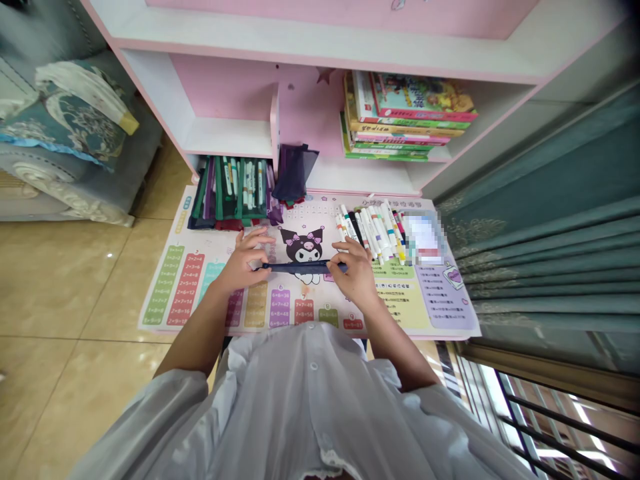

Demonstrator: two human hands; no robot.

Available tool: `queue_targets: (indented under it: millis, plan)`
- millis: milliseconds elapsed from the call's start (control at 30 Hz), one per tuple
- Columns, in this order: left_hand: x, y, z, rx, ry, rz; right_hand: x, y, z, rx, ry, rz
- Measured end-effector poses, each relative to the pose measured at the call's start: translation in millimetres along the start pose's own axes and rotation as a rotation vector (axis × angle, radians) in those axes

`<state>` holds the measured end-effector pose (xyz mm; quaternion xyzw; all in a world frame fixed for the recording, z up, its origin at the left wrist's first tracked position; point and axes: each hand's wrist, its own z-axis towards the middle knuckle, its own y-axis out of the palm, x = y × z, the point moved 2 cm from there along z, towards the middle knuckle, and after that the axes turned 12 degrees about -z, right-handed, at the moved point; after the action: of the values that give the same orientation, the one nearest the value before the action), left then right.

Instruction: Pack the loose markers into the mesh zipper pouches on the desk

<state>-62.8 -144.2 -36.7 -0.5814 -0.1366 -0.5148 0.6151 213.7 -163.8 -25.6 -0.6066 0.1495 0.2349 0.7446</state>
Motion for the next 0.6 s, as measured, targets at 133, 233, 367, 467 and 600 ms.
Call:
queue_targets:
  millis: [133,233,367,467,600]
  plan:
    - [2.7,-0.9,0.2,-0.008,-0.014,-0.005,4.2,-0.1,-0.5,0.006,0.016,0.000]
    - [4.4,-1.0,0.5,-0.023,-0.011,0.002,5.6,-0.5,-0.7,0.003,0.023,-0.001]
    - [5.0,-1.4,0.4,-0.038,-0.031,0.021,5.3,-1.2,-1.0,0.013,0.024,-0.010]
    - [4.7,-2.3,0.1,-0.028,-0.048,-0.002,7.1,-2.3,-0.9,0.027,0.033,-0.010]
    - [3.4,-3.3,-0.4,-0.012,-0.043,-0.021,12.5,-4.5,-0.2,0.041,0.052,0.005]
